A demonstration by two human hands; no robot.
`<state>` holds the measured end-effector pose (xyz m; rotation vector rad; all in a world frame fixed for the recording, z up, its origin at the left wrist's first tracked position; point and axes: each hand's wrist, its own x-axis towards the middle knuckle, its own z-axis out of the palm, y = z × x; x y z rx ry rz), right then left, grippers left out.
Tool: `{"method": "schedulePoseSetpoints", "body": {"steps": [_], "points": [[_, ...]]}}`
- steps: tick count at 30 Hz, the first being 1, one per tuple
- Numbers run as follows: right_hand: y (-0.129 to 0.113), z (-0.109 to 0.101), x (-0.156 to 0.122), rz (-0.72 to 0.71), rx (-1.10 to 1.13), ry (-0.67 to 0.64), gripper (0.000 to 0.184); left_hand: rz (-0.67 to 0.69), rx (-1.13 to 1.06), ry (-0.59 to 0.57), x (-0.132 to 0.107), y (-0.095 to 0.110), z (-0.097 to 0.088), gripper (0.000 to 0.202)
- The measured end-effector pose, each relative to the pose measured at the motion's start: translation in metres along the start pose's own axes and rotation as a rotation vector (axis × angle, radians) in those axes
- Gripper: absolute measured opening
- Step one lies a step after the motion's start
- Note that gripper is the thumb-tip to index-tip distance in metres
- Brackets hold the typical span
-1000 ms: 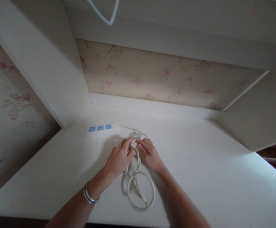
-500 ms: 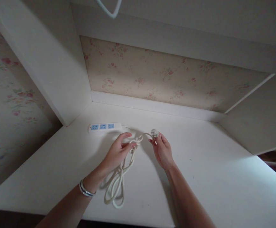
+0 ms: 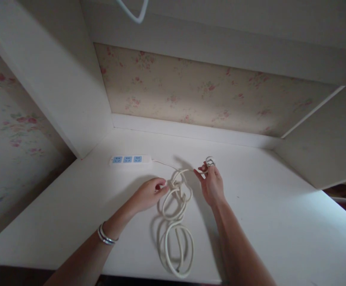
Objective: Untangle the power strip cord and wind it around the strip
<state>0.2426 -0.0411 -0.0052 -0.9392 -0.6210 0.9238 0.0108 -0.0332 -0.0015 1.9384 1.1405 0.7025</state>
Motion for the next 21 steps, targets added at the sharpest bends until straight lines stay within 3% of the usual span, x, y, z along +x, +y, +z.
{"method": "schedulePoseSetpoints", "body": {"steps": [4,11,17,21], "points": [[0.000,-0.001,-0.003,-0.007,-0.148,0.002,0.029,0.081,-0.075,-0.136,-0.004,0.005,0.005,0.031],[-0.009,0.009,-0.009,0.148,0.204,-0.125,0.026,0.073,-0.318,-0.227,-0.008,0.005,0.019,0.033],[-0.017,0.007,-0.009,0.179,0.339,-0.161,0.020,0.013,-0.402,-0.107,-0.003,0.003,0.021,0.032],[-0.020,0.002,-0.007,0.159,0.391,-0.201,0.017,-0.073,-0.515,0.033,0.002,0.002,0.013,0.047]]}}
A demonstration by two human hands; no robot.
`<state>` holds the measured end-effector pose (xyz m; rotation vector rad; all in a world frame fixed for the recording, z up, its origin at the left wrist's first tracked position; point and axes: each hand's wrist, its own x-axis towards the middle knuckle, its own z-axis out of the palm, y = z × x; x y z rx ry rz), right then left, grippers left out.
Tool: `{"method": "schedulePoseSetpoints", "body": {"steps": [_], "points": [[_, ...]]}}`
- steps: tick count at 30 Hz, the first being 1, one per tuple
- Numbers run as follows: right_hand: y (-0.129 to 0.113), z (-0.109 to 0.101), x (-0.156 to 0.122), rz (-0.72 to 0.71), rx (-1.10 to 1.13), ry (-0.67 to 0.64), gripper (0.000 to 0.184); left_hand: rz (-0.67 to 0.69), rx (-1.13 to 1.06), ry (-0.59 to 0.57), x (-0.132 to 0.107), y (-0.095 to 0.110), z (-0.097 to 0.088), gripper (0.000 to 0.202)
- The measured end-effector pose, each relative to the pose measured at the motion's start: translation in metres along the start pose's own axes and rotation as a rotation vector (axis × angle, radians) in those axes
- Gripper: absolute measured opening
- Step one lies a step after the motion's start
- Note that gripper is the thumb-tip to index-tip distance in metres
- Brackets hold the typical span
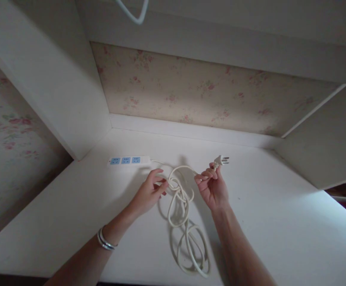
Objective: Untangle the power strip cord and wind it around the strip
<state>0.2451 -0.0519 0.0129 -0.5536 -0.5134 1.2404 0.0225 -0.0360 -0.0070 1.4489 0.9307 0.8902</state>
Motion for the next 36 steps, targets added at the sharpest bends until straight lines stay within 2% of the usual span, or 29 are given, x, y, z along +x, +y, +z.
{"method": "schedulePoseSetpoints", "body": {"steps": [2,6,8,12,15,20,22,24,29,31,33,36], "points": [[0.000,0.000,0.000,-0.002,-0.017,-0.011,0.018,-0.012,-0.069,0.005,0.000,0.004,-0.003,0.054],[0.004,0.002,-0.002,0.000,-0.110,0.017,0.022,-0.070,-0.185,-0.142,-0.002,0.013,-0.004,0.048],[0.007,0.003,-0.002,0.027,-0.074,0.027,0.022,-0.084,-0.203,-0.174,-0.003,0.015,-0.003,0.045],[0.011,0.007,-0.004,0.084,-0.033,0.030,0.027,-0.055,-0.199,-0.104,-0.002,0.016,-0.001,0.042],[0.013,0.010,-0.004,0.062,-0.083,0.056,0.027,-0.030,-0.146,-0.057,-0.001,0.015,0.000,0.040],[0.015,0.005,-0.001,0.052,-0.058,0.212,0.028,0.089,-0.041,-0.017,0.000,0.013,-0.001,0.031],[0.015,0.002,0.000,0.096,-0.039,0.201,0.025,0.133,-0.020,-0.018,0.001,0.012,-0.001,0.027],[0.014,0.002,0.000,0.125,-0.058,0.153,0.026,0.112,-0.049,-0.043,0.000,0.012,-0.001,0.027],[0.009,0.003,-0.003,0.229,-0.212,0.090,0.043,0.013,-0.283,-0.127,-0.004,0.015,0.002,0.028],[0.008,0.001,-0.005,0.282,-0.301,0.060,0.043,-0.011,-0.378,-0.157,-0.005,0.016,0.002,0.026],[0.007,-0.004,-0.006,0.280,-0.464,0.026,0.035,-0.025,-0.426,-0.172,-0.007,0.017,0.002,0.025],[0.006,-0.011,-0.006,0.228,-0.861,-0.089,0.027,-0.025,-0.468,-0.159,-0.007,0.018,0.002,0.025]]}}
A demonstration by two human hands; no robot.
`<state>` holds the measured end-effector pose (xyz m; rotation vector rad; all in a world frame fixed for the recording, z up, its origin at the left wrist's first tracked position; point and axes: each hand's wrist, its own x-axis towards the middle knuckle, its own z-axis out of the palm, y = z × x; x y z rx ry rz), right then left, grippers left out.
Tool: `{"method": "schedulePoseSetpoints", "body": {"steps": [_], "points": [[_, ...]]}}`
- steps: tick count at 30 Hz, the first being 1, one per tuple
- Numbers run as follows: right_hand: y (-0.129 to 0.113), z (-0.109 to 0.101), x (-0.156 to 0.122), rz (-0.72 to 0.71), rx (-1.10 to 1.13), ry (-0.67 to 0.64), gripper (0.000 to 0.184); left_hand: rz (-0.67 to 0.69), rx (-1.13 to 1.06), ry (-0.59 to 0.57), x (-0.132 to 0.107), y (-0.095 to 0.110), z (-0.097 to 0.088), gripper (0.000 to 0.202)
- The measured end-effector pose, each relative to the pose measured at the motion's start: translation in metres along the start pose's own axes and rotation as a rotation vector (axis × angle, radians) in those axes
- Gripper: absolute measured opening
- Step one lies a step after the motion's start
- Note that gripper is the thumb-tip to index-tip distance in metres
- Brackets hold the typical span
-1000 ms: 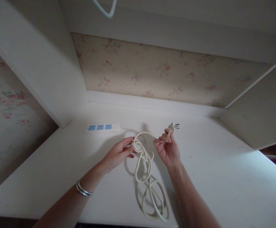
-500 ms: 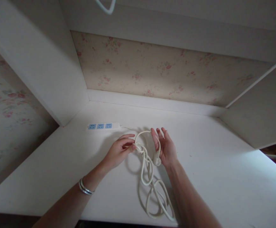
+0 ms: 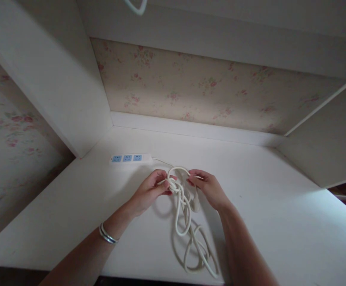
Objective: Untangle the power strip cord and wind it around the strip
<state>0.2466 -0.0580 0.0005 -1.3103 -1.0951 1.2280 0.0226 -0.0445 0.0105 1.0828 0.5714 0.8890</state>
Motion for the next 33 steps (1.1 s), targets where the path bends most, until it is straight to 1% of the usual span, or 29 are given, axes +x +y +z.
{"method": "schedulePoseSetpoints", "body": {"steps": [2,4,6,8,10,11,12,13,16,18,20,22,24,26,28,30,31,33], "points": [[0.003,-0.003,0.000,-0.073,-0.300,-0.025,0.027,0.001,-0.028,0.010,0.000,0.000,0.000,0.032],[0.005,-0.006,0.001,-0.120,-0.542,0.022,0.025,0.000,-0.030,0.017,0.001,0.000,0.001,0.043],[0.006,-0.007,0.002,-0.127,-0.706,0.129,0.027,-0.001,0.023,0.017,0.001,0.001,0.001,0.048],[0.006,-0.007,0.003,-0.162,-0.817,0.260,0.031,-0.011,0.091,0.011,0.002,0.002,0.000,0.047],[0.007,-0.005,0.004,-0.274,-0.902,0.382,0.033,-0.033,0.132,-0.004,0.002,0.003,0.000,0.048],[0.007,-0.004,0.004,-0.336,-0.927,0.420,0.032,-0.043,0.141,-0.011,0.002,0.003,0.000,0.049],[0.008,-0.003,0.005,-0.394,-0.937,0.431,0.032,-0.048,0.148,-0.015,0.002,0.003,-0.001,0.050],[0.010,-0.001,0.006,-0.442,-0.943,0.411,0.031,-0.049,0.158,-0.019,0.001,0.003,-0.001,0.049],[0.016,0.002,0.008,-0.523,-1.004,0.268,0.029,-0.032,0.186,-0.027,0.002,0.001,-0.003,0.044],[0.019,0.005,0.008,-0.503,-1.083,0.218,0.029,-0.014,0.202,-0.027,0.002,0.000,-0.004,0.041],[0.017,0.005,0.005,-0.424,-1.169,0.220,0.032,0.006,0.221,-0.023,0.003,-0.002,-0.004,0.039],[0.011,0.003,0.001,-0.332,-1.271,0.228,0.032,0.021,0.242,-0.027,0.004,-0.002,-0.004,0.037],[0.002,-0.002,-0.004,-0.257,-1.383,0.230,0.027,0.029,0.258,-0.038,0.004,-0.002,-0.004,0.036],[-0.005,-0.006,-0.008,-0.204,-1.466,0.183,0.024,0.028,0.266,-0.049,0.004,-0.003,-0.003,0.035],[-0.009,-0.008,-0.010,-0.160,-1.524,0.085,0.025,0.019,0.269,-0.052,0.004,-0.003,-0.003,0.034],[-0.010,-0.008,-0.011,-0.124,-1.585,0.014,0.032,0.005,0.275,-0.059,0.005,-0.003,-0.003,0.034],[-0.010,-0.006,-0.011,-0.117,-1.617,0.010,0.035,-0.003,0.278,-0.066,0.005,-0.003,-0.003,0.033],[-0.007,-0.004,-0.010,-0.124,-1.660,0.031,0.035,-0.016,0.284,-0.084,0.006,-0.003,-0.003,0.033]]}}
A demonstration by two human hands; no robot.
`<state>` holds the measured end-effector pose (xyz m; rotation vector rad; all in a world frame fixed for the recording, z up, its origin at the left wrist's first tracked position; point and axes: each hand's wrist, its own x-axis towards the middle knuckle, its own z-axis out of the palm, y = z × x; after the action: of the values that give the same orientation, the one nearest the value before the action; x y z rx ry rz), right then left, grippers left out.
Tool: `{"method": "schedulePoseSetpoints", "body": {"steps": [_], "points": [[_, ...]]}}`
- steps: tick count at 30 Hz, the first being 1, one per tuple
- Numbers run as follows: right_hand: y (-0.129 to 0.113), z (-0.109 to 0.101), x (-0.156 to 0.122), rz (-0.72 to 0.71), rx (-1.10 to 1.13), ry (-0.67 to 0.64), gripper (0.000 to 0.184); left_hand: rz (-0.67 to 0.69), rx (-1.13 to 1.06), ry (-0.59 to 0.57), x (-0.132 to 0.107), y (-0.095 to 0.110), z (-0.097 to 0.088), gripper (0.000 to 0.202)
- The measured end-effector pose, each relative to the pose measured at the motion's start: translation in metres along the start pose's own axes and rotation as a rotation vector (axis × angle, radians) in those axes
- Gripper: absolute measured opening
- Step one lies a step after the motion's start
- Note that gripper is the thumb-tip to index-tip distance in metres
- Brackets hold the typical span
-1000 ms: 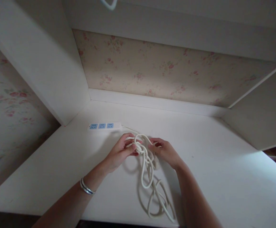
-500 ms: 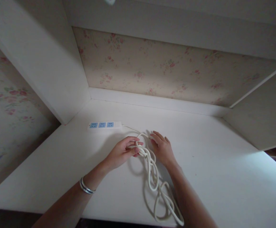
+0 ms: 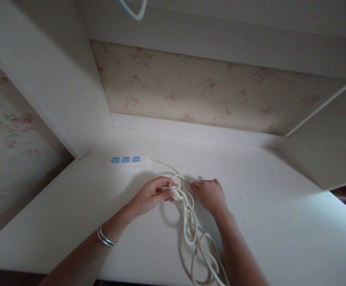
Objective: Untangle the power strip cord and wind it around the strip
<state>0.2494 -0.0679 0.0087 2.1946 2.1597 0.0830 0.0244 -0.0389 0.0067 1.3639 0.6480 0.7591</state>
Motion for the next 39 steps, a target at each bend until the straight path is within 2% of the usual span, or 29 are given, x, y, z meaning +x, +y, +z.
{"method": "schedulePoseSetpoints", "body": {"steps": [3,8,12,19,21,25,27,29,32,34,36,37,39], "points": [[-0.003,0.005,0.001,0.027,-0.004,0.082,0.028,-0.009,0.014,-0.007,0.000,0.000,0.000,0.034],[-0.005,0.010,0.008,0.140,0.035,0.345,0.025,0.032,0.168,0.048,-0.002,-0.003,-0.001,0.034],[-0.006,0.020,0.023,0.106,0.111,0.409,0.028,0.066,0.232,0.067,-0.002,-0.004,-0.003,0.033],[-0.008,0.042,0.038,-0.198,0.368,0.348,0.059,0.175,0.448,0.121,-0.003,0.001,-0.005,0.027],[-0.008,0.044,0.038,-0.206,0.474,0.383,0.057,0.183,0.486,0.120,-0.004,0.002,-0.004,0.025],[-0.008,0.035,0.035,-0.121,0.695,0.402,0.039,0.185,0.540,0.133,-0.005,0.001,-0.003,0.022],[-0.009,0.025,0.030,-0.078,0.815,0.350,0.031,0.208,0.585,0.158,-0.003,-0.002,-0.005,0.019],[-0.010,0.012,0.021,-0.084,0.968,0.240,0.029,0.228,0.628,0.205,-0.001,-0.005,-0.008,0.018],[-0.013,-0.008,0.003,-0.246,1.113,0.033,0.036,0.236,0.717,0.319,0.002,-0.007,-0.015,0.019],[-0.016,-0.018,-0.008,-0.410,1.067,-0.027,0.056,0.241,0.813,0.402,0.003,-0.007,-0.019,0.019],[-0.018,-0.023,-0.014,-0.538,0.942,-0.025,0.076,0.234,0.905,0.464,0.002,-0.006,-0.021,0.021],[-0.017,-0.023,-0.015,-0.568,0.863,-0.020,0.077,0.226,0.944,0.485,0.002,-0.006,-0.021,0.023],[-0.011,-0.019,-0.014,-0.537,0.677,0.021,0.069,0.202,1.010,0.509,0.001,-0.006,-0.021,0.027]]}}
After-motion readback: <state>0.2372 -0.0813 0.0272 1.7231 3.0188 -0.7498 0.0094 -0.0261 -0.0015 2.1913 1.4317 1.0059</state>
